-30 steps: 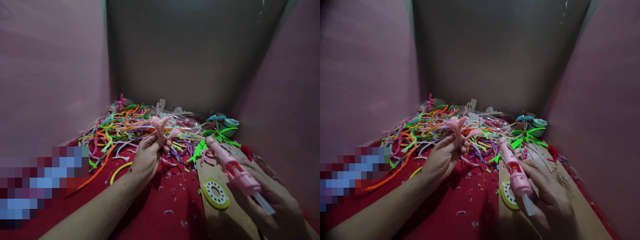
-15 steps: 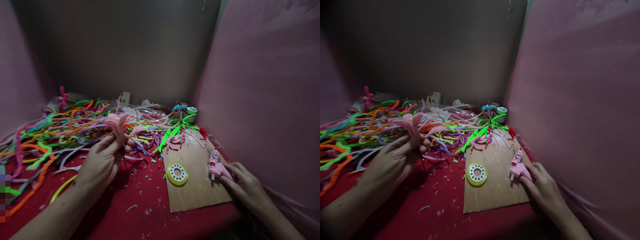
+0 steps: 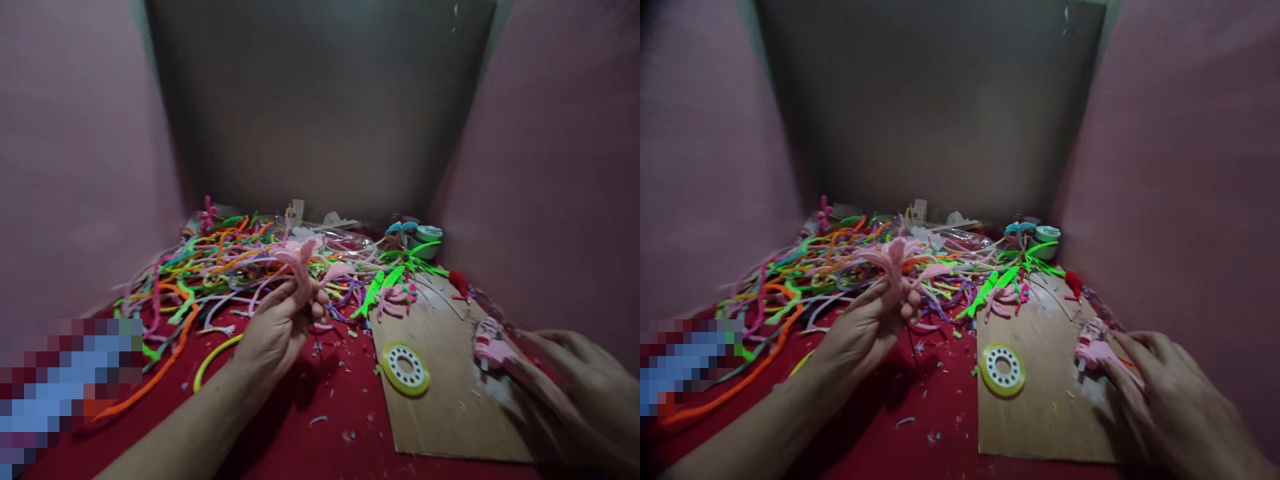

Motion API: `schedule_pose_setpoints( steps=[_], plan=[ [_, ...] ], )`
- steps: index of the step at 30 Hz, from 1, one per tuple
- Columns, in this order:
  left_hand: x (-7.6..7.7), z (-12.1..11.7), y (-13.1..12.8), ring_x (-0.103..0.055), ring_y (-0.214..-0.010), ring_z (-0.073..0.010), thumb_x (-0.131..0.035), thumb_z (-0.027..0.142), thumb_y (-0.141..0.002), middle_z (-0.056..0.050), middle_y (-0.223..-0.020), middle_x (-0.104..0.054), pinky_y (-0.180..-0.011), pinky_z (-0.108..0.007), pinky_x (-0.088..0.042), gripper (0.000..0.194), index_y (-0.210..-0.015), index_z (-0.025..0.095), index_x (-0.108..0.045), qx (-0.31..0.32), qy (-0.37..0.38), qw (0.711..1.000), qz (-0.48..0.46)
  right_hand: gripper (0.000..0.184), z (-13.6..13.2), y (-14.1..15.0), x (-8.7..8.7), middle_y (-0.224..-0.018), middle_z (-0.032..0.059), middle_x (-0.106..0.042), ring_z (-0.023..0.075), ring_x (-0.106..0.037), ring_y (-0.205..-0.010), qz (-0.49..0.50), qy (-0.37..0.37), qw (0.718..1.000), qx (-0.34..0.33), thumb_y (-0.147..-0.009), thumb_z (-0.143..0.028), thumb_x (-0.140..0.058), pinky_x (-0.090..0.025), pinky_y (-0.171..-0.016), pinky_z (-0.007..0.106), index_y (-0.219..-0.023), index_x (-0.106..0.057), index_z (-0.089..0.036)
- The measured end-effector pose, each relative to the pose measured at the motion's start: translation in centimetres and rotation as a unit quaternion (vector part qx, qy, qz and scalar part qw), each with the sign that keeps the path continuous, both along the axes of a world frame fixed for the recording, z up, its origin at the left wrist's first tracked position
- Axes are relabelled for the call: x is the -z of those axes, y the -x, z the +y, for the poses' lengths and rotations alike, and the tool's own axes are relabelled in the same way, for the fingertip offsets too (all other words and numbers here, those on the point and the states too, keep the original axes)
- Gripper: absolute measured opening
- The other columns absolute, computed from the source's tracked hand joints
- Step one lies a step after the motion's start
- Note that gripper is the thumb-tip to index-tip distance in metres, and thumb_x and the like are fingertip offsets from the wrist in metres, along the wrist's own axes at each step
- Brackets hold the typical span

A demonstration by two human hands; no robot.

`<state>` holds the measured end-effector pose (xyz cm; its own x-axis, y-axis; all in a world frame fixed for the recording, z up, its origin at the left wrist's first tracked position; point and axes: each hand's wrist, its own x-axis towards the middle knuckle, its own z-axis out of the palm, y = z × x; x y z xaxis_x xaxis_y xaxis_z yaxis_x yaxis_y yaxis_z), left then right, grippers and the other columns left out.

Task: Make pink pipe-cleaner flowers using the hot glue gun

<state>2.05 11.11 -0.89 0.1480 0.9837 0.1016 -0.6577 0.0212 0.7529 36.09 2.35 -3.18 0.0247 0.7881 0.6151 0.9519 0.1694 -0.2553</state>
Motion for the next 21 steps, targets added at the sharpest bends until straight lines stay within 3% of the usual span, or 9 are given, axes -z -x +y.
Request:
schedule_pose_setpoints(
  steps=[2, 3, 5, 9, 11, 13, 21],
  plan=[
    [-0.1, -0.5, -0.2, -0.054, -0.053, -0.0077, -0.067, 0.019, -0.073, -0.003, -0.066, -0.062, -0.053, -0.021, -0.045, 0.009, -0.076, 0.011, -0.065, 0.043, -0.006, 0.999, -0.014, 0.029, 0.2, 4.1, -0.9, -0.092, 0.0096, -0.067, 0.0267, -0.062, -0.081, 0.063, -0.003, 0.996, -0.067, -0.075, -0.046, -0.054, -0.049, -0.065, 0.035, -0.084, -0.071, -0.025],
    [-0.2, -0.8, -0.2, -0.054, -0.052, -0.0075, -0.066, 0.019, -0.074, -0.004, -0.066, -0.063, -0.054, -0.022, -0.046, 0.009, -0.077, 0.011, -0.065, 0.061, -0.01, 0.998, -0.021, 0.026, 0.5, 6.7, -1.3, -0.09, 0.0082, -0.068, 0.0237, -0.063, -0.08, 0.115, 0.049, 0.983, -0.136, -0.078, -0.042, -0.053, -0.049, -0.065, 0.032, -0.083, -0.072, -0.025],
    [-0.3, -1.4, -0.4, -0.054, -0.053, -0.0071, -0.065, 0.019, -0.075, -0.004, -0.066, -0.063, -0.057, -0.022, -0.046, 0.009, -0.077, 0.011, -0.065, 0.097, -0.013, 0.995, -0.036, 0.021, 1.3, 11.9, -2.0, -0.089, 0.0056, -0.069, 0.0199, -0.062, -0.081, 0.251, 0.164, 0.93, -0.212, -0.078, -0.038, -0.056, -0.049, -0.071, 0.029, -0.084, -0.072, -0.025],
    [-0.5, -2.0, -0.6, -0.056, -0.052, -0.0062, -0.066, 0.019, -0.074, -0.003, -0.064, -0.064, -0.059, -0.02, -0.046, 0.009, -0.076, 0.011, -0.065, 0.147, -0.006, 0.988, -0.048, 0.02, 3.4, 18.9, -2.9, -0.081, 0.0032, -0.068, 0.0124, -0.055, -0.065, 0.532, 0.197, 0.778, -0.271, -0.075, -0.033, -0.063, -0.044, -0.059, 0.024, -0.089, -0.07, -0.021],
    [-0.5, -2.0, -0.7, -0.055, -0.05, -0.0057, -0.067, 0.02, -0.073, -0.003, -0.062, -0.064, -0.056, -0.019, -0.046, 0.01, -0.075, 0.01, -0.065, 0.156, -0.005, 0.986, -0.049, 0.015, 4.1, 20.2, -3.1, -0.076, 0.003, -0.067, 0.0112, -0.054, -0.062, 0.605, 0.182, 0.709, -0.312, -0.073, -0.029, -0.066, -0.042, -0.058, 0.024, -0.083, -0.069, -0.019],
    [-0.5, -1.9, -0.8, -0.055, -0.048, -0.0052, -0.067, 0.02, -0.074, -0.002, -0.06, -0.063, -0.055, -0.018, -0.046, 0.01, -0.074, 0.01, -0.065, 0.158, -0.004, 0.986, -0.054, 0.009, 4.5, 20.6, -3.2, -0.069, 0.0022, -0.065, 0.0107, -0.053, -0.06, 0.639, 0.174, 0.666, -0.343, -0.073, -0.025, -0.067, -0.04, -0.057, 0.024, -0.076, -0.068, -0.017],
    [-0.2, -1.7, -0.9, -0.055, -0.048, -0.0055, -0.062, 0.017, -0.077, -0.003, -0.063, -0.063, -0.052, -0.016, -0.044, 0.008, -0.075, 0.01, -0.063, 0.146, -0.019, 0.989, -0.029, 0.009, 5.3, 21.1, -2.6, -0.061, 0.001, -0.06, 0.0106, -0.052, -0.055, 0.69, 0.165, 0.605, -0.361, -0.072, -0.02, -0.068, -0.039, -0.054, 0.025, -0.065, -0.064, -0.015]
  ],
)
